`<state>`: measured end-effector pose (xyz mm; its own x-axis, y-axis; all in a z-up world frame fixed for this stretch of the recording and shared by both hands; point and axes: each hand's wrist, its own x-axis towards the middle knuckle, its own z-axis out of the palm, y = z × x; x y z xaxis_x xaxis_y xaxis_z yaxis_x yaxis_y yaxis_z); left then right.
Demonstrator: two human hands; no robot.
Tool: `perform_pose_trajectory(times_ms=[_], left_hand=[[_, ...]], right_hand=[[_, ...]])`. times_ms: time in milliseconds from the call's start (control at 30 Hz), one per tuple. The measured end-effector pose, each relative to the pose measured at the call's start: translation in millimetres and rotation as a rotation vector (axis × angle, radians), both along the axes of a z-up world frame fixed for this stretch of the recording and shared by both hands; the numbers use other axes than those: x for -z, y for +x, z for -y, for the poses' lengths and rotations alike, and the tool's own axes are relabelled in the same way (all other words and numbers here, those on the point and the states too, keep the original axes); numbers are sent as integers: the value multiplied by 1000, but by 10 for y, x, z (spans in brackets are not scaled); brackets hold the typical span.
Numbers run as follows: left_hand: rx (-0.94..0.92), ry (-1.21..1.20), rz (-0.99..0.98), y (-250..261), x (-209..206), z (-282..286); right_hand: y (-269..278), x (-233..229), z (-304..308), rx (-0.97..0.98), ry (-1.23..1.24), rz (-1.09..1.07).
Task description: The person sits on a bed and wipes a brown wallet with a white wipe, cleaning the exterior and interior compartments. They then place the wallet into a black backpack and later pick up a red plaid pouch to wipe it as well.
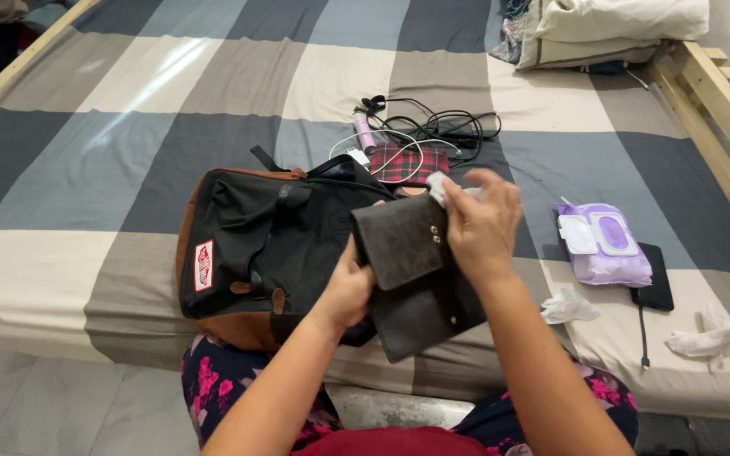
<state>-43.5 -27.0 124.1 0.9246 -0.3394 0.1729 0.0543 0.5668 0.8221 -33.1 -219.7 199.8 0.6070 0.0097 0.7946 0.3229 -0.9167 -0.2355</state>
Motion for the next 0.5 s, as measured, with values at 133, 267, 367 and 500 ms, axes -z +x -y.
perform_pose_trajectory(times_ms=[133, 267, 367, 500], left_hand=[[73, -67, 87, -53, -183, -49], [161, -44, 94, -73, -271, -187], [164, -71, 48, -91, -283, -181], [138, -79, 28, -108, -315, -127]], right_hand=[[-125, -40, -180, -261, 202, -117], [-295, -55, -301, -399, 194, -25], [-372, -100, -305, -428, 218, -38], [-358, -191, -218, -711, 120, -110]])
